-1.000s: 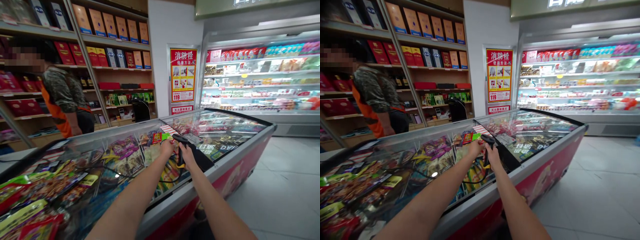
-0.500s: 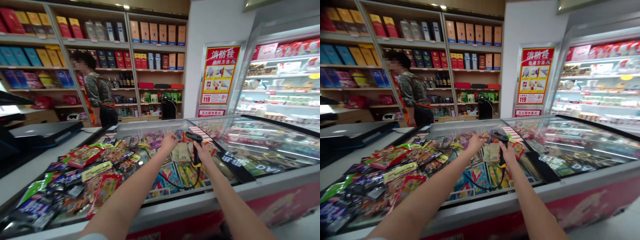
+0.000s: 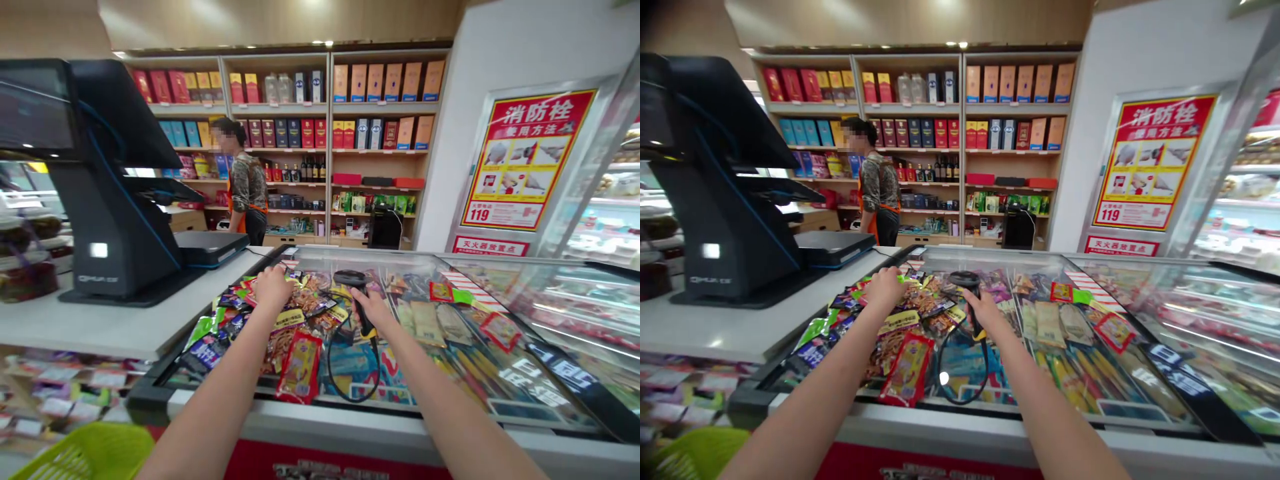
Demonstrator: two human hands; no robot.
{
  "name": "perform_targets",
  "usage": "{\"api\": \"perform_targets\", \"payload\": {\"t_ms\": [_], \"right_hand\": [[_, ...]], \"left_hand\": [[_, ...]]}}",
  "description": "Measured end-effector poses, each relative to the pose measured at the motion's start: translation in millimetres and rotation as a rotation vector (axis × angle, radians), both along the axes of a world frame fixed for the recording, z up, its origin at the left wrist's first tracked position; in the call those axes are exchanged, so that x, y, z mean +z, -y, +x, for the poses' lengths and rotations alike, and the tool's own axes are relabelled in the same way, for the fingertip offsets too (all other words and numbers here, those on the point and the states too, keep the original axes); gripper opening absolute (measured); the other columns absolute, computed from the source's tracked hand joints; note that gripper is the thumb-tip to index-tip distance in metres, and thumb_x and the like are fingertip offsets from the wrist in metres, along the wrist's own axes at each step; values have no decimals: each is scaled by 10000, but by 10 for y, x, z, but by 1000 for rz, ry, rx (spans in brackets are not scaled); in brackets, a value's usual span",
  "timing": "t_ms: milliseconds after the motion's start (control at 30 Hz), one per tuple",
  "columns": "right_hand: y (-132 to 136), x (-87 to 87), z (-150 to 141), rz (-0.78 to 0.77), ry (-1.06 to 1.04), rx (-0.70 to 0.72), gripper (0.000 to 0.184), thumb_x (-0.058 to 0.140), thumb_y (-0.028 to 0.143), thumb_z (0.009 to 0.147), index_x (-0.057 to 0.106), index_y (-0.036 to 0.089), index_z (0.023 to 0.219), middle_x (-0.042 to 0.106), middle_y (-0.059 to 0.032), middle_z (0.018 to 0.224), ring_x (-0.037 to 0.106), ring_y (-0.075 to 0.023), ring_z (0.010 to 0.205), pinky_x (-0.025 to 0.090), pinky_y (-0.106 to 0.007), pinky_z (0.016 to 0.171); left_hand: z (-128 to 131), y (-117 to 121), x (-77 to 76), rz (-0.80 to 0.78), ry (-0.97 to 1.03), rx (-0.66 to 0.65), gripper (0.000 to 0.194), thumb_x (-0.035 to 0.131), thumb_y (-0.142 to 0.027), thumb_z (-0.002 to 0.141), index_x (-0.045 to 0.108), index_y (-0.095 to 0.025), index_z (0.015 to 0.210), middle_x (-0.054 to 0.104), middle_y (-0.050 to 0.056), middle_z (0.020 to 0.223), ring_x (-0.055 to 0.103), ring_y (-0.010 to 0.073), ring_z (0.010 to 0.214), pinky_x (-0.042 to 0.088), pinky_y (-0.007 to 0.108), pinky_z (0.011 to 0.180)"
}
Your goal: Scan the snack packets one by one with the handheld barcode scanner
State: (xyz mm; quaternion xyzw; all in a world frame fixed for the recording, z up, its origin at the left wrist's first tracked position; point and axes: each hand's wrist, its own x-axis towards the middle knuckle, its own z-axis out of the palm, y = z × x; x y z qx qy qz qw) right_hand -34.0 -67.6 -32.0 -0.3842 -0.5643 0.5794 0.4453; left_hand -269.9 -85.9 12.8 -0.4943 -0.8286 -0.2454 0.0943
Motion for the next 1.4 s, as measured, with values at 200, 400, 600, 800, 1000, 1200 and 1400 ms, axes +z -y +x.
{"api": "perform_targets", "payload": {"t_ms": [200,400,600,800,1000,1200,1400], "right_hand": [[9,-135,-156,-28,-1,34,381,669,532,698,458,222,767,528,67,512,456,-95,342,388,-222,323],[16,-231,-35,-46,38,12,392,649,549,713,456,208,711,504,66,467,442,-85,332,380,-209,324],[16,-236,27,-53,83,24,435,602,600,746,466,201,639,474,48,399,411,-84,309,372,-210,327],[92,-146,35,-21,27,55,441,624,619,697,474,204,689,511,53,478,435,-80,349,384,-210,343],[147,-109,48,-7,14,97,455,621,628,677,468,202,718,512,61,488,443,-78,358,401,-209,358],[174,-140,12,10,60,152,449,627,614,684,454,202,733,520,67,505,449,-72,364,403,-196,357],[174,-156,9,9,51,176,445,639,595,682,438,207,765,530,78,540,465,-69,367,407,-192,356]], "left_hand": [[-384,169,-27,-171,-34,83,488,679,-488,650,660,-181,1029,609,205,1197,530,395,1139,403,529,915],[-474,185,-22,-258,-5,41,399,728,-381,599,669,-195,948,680,183,1077,627,353,1005,451,450,850],[-455,86,54,-44,169,-119,184,596,-286,716,649,-181,858,709,152,932,653,299,925,479,350,786],[100,-339,-134,548,903,-388,173,555,-284,743,617,-163,850,695,43,801,647,184,772,522,312,737],[377,-509,-452,720,1294,-442,164,602,-220,684,593,-147,831,675,23,744,634,143,652,544,330,718],[293,-495,-555,711,1149,-431,162,587,-249,727,589,-151,856,677,31,759,637,148,681,541,324,734],[283,-495,-558,641,990,-351,162,555,-257,763,600,-157,882,690,53,810,651,181,757,534,319,738]]}}
